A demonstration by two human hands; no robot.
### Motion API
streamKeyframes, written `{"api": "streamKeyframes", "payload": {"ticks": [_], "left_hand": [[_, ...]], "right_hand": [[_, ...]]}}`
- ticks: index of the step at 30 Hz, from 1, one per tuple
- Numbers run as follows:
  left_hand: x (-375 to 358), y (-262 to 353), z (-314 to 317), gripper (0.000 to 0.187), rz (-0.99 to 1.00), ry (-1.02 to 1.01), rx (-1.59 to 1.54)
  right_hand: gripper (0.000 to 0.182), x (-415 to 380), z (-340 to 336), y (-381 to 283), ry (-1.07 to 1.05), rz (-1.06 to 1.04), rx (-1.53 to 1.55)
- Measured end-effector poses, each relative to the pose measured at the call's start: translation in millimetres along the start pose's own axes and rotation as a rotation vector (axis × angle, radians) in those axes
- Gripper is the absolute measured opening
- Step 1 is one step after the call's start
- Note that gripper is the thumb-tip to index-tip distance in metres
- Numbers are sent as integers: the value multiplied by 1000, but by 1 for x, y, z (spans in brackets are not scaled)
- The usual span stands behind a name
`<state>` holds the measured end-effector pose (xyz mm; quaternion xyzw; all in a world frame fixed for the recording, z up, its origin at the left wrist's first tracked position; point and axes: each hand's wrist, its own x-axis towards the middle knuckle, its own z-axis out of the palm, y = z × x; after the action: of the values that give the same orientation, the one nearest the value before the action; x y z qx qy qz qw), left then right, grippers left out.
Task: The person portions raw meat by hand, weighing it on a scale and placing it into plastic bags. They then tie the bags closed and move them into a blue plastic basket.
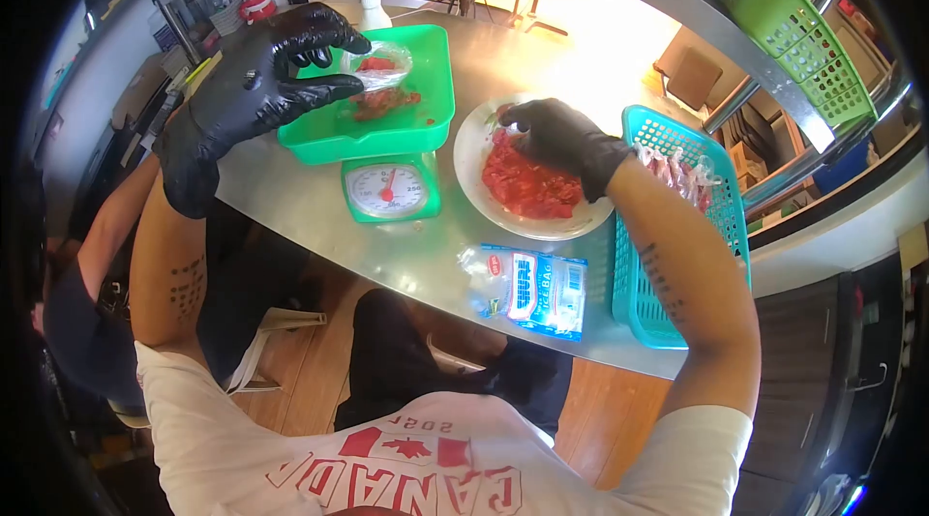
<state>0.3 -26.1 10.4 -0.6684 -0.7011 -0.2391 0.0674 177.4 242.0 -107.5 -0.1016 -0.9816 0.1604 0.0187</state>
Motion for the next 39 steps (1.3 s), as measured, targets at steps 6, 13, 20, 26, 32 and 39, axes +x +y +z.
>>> {"api": "streamKeyframes", "payload": {"ticks": [6, 13, 20, 26, 32, 39], "left_hand": [[-1, 8, -10, 34, 15, 114, -122], [-2, 6, -16, 39, 32, 134, 9], [-2, 9, -16, 41, 43, 116, -5], [-7, 4, -18, 43, -24, 76, 34], [-10, 4, -19, 43, -39, 62, 6], [-10, 5, -17, 43, 9, 70, 43]], "right_hand": [[29, 8, 28, -15, 80, 98, -81], [30, 14, 51, 0, 208, 107, -21], [29, 11, 32, 6, 63, 46, -99], [21, -2, 24, 15, -43, 77, 15], [20, -14, 4, 7, 91, 35, 266], [19, -50, 0, 17, -43, -43, 111]]}}
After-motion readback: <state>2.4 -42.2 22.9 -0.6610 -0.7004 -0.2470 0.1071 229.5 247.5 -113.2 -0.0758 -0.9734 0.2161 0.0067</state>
